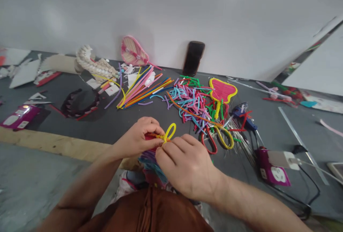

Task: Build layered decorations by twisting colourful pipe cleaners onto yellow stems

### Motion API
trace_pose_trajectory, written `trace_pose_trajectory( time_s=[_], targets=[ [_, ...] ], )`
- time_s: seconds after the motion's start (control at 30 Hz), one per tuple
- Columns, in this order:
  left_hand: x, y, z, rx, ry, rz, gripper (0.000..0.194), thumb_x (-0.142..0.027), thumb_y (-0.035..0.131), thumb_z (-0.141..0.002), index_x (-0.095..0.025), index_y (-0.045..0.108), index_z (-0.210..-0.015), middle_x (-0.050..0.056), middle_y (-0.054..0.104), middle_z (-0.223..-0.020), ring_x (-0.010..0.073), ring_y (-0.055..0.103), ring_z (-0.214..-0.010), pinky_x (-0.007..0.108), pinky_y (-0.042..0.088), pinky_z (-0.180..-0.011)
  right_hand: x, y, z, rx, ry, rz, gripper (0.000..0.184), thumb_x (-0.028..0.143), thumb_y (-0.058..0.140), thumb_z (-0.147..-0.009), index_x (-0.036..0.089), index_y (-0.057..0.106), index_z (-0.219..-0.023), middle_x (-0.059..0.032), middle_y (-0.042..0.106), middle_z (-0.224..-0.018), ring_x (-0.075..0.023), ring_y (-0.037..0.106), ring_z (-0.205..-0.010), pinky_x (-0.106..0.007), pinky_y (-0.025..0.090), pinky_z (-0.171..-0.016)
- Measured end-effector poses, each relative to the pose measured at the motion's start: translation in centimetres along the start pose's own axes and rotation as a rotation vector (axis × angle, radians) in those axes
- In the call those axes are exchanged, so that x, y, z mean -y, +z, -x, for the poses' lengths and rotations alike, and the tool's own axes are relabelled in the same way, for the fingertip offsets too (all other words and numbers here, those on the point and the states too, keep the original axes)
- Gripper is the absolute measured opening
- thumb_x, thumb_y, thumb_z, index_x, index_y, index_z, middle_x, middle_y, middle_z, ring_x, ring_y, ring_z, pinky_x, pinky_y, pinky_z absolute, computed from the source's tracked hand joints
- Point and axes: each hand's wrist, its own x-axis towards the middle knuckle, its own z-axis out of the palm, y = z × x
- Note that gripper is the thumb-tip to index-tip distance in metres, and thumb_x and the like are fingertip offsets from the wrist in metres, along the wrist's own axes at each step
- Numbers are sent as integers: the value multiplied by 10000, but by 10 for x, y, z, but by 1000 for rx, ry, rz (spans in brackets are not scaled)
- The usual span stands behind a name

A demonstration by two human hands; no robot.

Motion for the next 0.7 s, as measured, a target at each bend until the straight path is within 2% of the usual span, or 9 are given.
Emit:
trace_pose_trajectory(
  time_s=[0.27, 0.43, 0.53, 0.6, 0.7],
  targets=[
    [4, 4, -2, -4, 20, 19, 119, -276, 651, -820, -237, 706, -919, -11, 663, -900, 188, 562, -952, 395, 302, -967, 22, -9, -5, -142, -132, -255, 182, 74, 506, -851, 145, 659, -782, -86, 736, -745, -181, 648, -621, -331, 521, -577],
    [4, 4, -2, -13, 13, -7, 125, -287, 647, -828, -238, 702, -929, -2, 669, -917, 198, 553, -962, 402, 303, -963, 31, 0, -7, -175, -160, -363, 173, 70, 549, -822, 162, 660, -729, -78, 743, -754, -178, 658, -635, -322, 544, -564],
    [4, 4, -2, -19, 2, -15, 133, -289, 652, -824, -236, 703, -934, 1, 668, -926, 201, 551, -963, 399, 310, -956, 38, 10, 0, -207, -111, -466, 92, 107, 612, -809, 168, 679, -827, -76, 747, -817, -191, 676, -731, -328, 551, -624],
    [4, 4, -2, -19, -13, -17, 131, -280, 649, -822, -233, 703, -932, 4, 667, -929, 202, 550, -970, 401, 309, -958, 43, 15, 6, -209, -73, -557, 130, 124, 623, -810, 159, 675, -924, -75, 749, -855, -190, 682, -776, -323, 557, -686],
    [4, 4, -2, -19, -25, -10, 158, -259, 642, -822, -236, 692, -971, 8, 670, -949, 202, 550, -985, 404, 307, -962, 53, 14, 15, -137, -9, -681, 218, 143, 598, -845, 157, 643, -1057, -57, 754, -856, -171, 692, -772, -302, 569, -734]
  ],
)
